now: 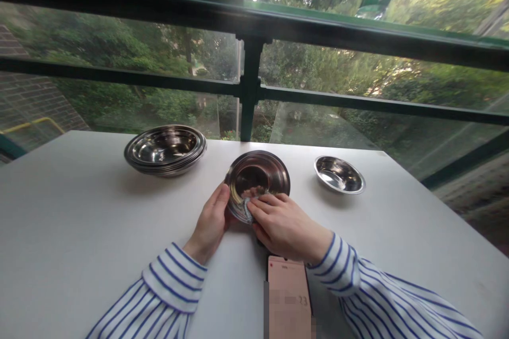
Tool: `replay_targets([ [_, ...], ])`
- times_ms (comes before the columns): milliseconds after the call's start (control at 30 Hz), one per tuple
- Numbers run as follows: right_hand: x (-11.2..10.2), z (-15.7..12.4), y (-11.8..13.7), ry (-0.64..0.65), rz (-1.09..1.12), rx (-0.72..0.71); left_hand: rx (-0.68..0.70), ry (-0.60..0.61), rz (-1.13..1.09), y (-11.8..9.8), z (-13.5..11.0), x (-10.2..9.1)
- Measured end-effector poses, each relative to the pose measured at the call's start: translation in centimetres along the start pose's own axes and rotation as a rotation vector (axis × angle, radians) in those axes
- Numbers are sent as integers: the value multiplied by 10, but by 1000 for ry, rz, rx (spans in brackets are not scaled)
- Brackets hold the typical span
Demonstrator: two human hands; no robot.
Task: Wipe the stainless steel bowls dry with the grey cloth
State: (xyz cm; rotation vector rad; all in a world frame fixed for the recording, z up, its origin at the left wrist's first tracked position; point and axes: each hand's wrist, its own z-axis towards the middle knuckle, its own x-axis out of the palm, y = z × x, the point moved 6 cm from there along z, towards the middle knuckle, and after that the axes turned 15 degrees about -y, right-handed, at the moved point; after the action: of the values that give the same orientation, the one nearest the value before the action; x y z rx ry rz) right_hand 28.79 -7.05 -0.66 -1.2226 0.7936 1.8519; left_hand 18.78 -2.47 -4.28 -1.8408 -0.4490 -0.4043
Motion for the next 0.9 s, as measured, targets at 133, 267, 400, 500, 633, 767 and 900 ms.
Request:
replay_targets([
  [133, 2, 2, 3, -17, 30, 4, -10, 3, -25, 2, 0, 1],
  [267, 8, 5, 8, -77, 68, 20, -8, -20, -66, 1, 0, 1],
  [400, 2, 1, 4, -28, 41, 1, 10, -51, -42, 0, 2, -2],
  [500, -3, 0, 0, 5, 10, 13, 30, -51, -15, 0, 3, -3],
  [633, 2, 2, 6, -40, 77, 13, 25, -18, 10, 2, 2, -1],
  [767, 4, 2, 8, -55, 77, -2, 29, -3, 11, 2, 2, -2],
  [900, -2, -1, 0, 6, 17, -1, 59, -12, 42, 2, 7, -6],
])
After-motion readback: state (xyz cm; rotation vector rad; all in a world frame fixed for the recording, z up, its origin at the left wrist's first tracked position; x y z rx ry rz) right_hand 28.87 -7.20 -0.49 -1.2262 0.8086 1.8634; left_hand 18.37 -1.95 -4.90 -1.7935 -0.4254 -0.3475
